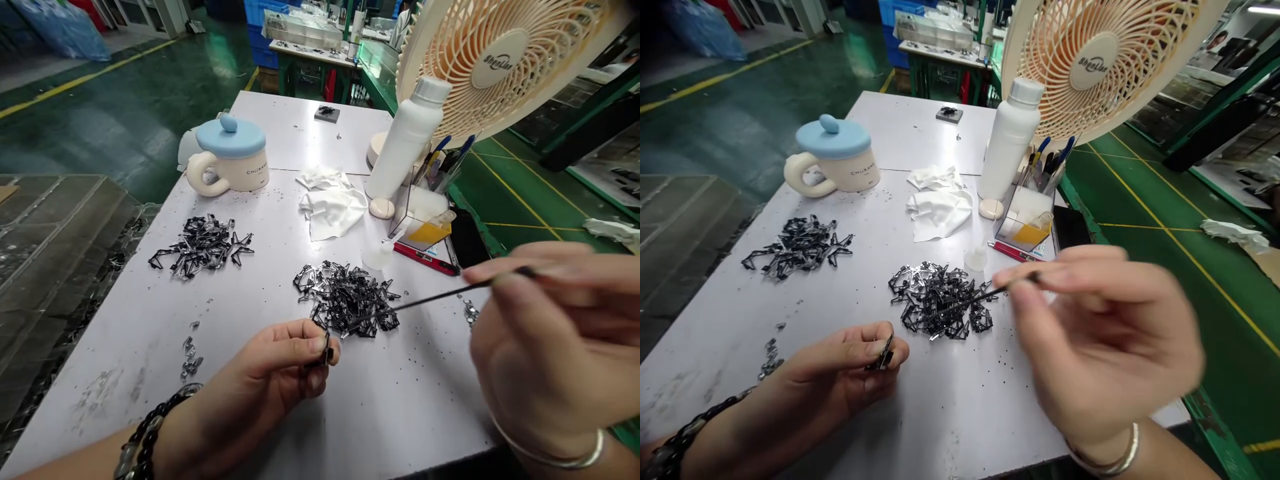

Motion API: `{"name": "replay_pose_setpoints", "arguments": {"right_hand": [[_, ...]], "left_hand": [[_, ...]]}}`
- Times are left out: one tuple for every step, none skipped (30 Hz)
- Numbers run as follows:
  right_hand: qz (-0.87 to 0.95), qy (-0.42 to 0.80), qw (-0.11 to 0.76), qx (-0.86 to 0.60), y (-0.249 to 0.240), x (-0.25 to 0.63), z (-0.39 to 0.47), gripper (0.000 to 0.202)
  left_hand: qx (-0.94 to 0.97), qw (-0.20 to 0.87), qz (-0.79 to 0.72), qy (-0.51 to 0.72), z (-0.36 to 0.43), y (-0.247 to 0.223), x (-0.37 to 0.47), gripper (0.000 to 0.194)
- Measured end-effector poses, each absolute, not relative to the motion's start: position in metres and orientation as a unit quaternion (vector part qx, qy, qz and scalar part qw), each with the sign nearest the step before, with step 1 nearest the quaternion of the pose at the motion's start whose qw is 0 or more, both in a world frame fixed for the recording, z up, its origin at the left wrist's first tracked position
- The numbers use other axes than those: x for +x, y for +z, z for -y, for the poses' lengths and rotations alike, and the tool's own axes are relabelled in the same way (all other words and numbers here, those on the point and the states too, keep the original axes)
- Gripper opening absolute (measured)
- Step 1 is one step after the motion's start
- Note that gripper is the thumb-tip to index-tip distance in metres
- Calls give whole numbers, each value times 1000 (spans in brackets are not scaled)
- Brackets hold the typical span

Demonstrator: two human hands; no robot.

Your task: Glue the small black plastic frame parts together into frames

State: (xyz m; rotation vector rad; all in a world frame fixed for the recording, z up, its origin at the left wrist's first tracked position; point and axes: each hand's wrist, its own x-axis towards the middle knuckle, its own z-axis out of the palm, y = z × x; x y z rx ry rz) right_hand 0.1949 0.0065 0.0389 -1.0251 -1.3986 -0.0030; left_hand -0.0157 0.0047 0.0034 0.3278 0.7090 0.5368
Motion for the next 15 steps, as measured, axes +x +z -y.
{"name": "replay_pose_setpoints", "arguments": {"right_hand": [[610, 13, 672, -419, 36, 188, -7, 22], [604, 25, 692, -394, 34, 184, -9, 22], [599, 40, 705, -378, 31, 182, -11, 21], [597, 57, 709, -371, 29, 181, -13, 20], [598, 69, 710, -366, 27, 182, -15, 21], [598, 87, 706, -369, 26, 183, -16, 22], [600, 97, 704, -366, 25, 184, -15, 23], [603, 106, 702, -364, 25, 185, -15, 24], [604, 113, 701, -363, 25, 185, -14, 25], [601, 122, 700, -367, 24, 185, -13, 25], [599, 130, 699, -370, 24, 184, -12, 25], [599, 136, 696, -372, 24, 184, -11, 25], [600, 138, 695, -373, 23, 184, -11, 25], [600, 137, 693, -375, 22, 184, -11, 25], [603, 134, 691, -375, 22, 184, -11, 25]], "left_hand": [[157, 891, -339, 257, -4, 3, -16, 12], [159, 893, -335, 255, -4, 3, -16, 12], [161, 894, -333, 253, -4, 2, -16, 12], [161, 894, -332, 254, -4, 2, -16, 12], [162, 894, -330, 254, -4, 2, -16, 12], [160, 894, -331, 254, -4, 2, -15, 12], [158, 895, -332, 254, -5, 2, -15, 12], [156, 894, -333, 256, -5, 2, -15, 12], [157, 894, -332, 256, -5, 2, -15, 12], [158, 894, -331, 256, -5, 2, -14, 12], [162, 894, -330, 255, -5, 2, -14, 13], [164, 894, -330, 255, -6, 2, -15, 13], [166, 893, -331, 255, -6, 2, -15, 13], [167, 892, -333, 255, -6, 2, -15, 13], [168, 891, -336, 254, -6, 2, -15, 13]]}}
